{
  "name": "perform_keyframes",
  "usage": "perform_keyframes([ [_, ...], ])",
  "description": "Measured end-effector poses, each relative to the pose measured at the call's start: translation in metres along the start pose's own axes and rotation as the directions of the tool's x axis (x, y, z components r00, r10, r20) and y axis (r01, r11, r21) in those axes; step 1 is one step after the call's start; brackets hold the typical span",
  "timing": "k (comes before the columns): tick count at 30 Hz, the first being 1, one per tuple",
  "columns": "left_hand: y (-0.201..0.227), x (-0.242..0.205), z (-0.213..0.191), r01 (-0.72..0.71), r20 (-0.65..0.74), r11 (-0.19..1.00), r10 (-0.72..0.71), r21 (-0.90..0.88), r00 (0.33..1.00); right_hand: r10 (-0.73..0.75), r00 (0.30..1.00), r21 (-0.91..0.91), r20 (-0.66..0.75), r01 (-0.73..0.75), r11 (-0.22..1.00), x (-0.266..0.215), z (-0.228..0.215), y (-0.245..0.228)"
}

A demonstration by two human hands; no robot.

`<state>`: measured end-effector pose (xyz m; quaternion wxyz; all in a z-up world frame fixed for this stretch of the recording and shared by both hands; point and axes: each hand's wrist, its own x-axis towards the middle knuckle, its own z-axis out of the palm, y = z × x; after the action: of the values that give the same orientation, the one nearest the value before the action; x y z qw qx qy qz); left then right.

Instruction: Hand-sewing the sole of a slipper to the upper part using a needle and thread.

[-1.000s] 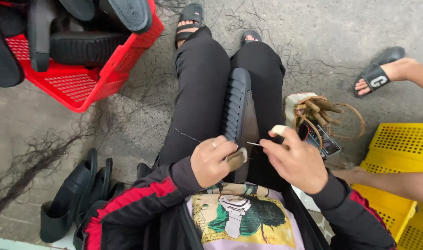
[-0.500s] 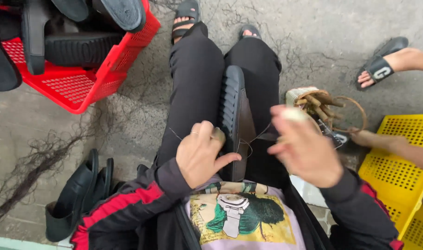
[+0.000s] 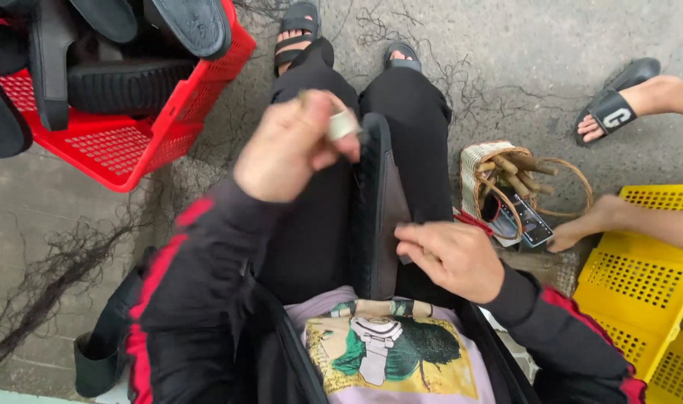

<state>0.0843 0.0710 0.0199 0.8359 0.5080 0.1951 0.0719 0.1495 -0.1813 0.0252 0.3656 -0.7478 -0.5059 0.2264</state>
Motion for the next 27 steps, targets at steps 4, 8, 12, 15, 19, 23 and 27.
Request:
perform_keyframes([
  [4,0.014,-0.014,-0.035,-0.333,0.204,0.165,0.523,0.929,0.828,-0.168,0.982,-0.402,0.084,0.188,0.896,-0.005,-0.008,0.001],
  [8,-0.007,-0.058,0.004,-0.386,0.208,0.321,0.471,0.865,0.857,-0.201,0.973,-0.512,0.116,0.232,0.827,-0.003,-0.009,-0.005],
  [12,-0.054,-0.085,0.014,-0.426,0.303,0.437,0.325,0.792,0.896,-0.228,0.966,-0.574,0.125,0.258,0.777,0.004,-0.012,-0.012],
  [15,-0.069,-0.083,0.013,-0.449,0.291,0.405,0.393,0.797,0.872,-0.212,0.963,-0.57,0.165,0.269,0.777,0.005,-0.015,-0.011],
  [19,-0.067,-0.079,0.011,-0.458,0.298,0.42,0.394,0.783,0.869,-0.179,0.969,-0.514,0.171,0.243,0.823,0.009,-0.018,-0.01],
  [23,-0.066,-0.079,0.01,-0.451,0.287,0.444,0.388,0.774,0.876,-0.209,0.958,-0.607,0.194,0.285,0.742,0.012,-0.017,-0.013],
  [27,-0.074,-0.073,0.01,-0.478,0.278,0.508,0.421,0.716,0.863,-0.288,0.937,-0.6,0.197,0.347,0.721,0.01,-0.003,-0.005],
])
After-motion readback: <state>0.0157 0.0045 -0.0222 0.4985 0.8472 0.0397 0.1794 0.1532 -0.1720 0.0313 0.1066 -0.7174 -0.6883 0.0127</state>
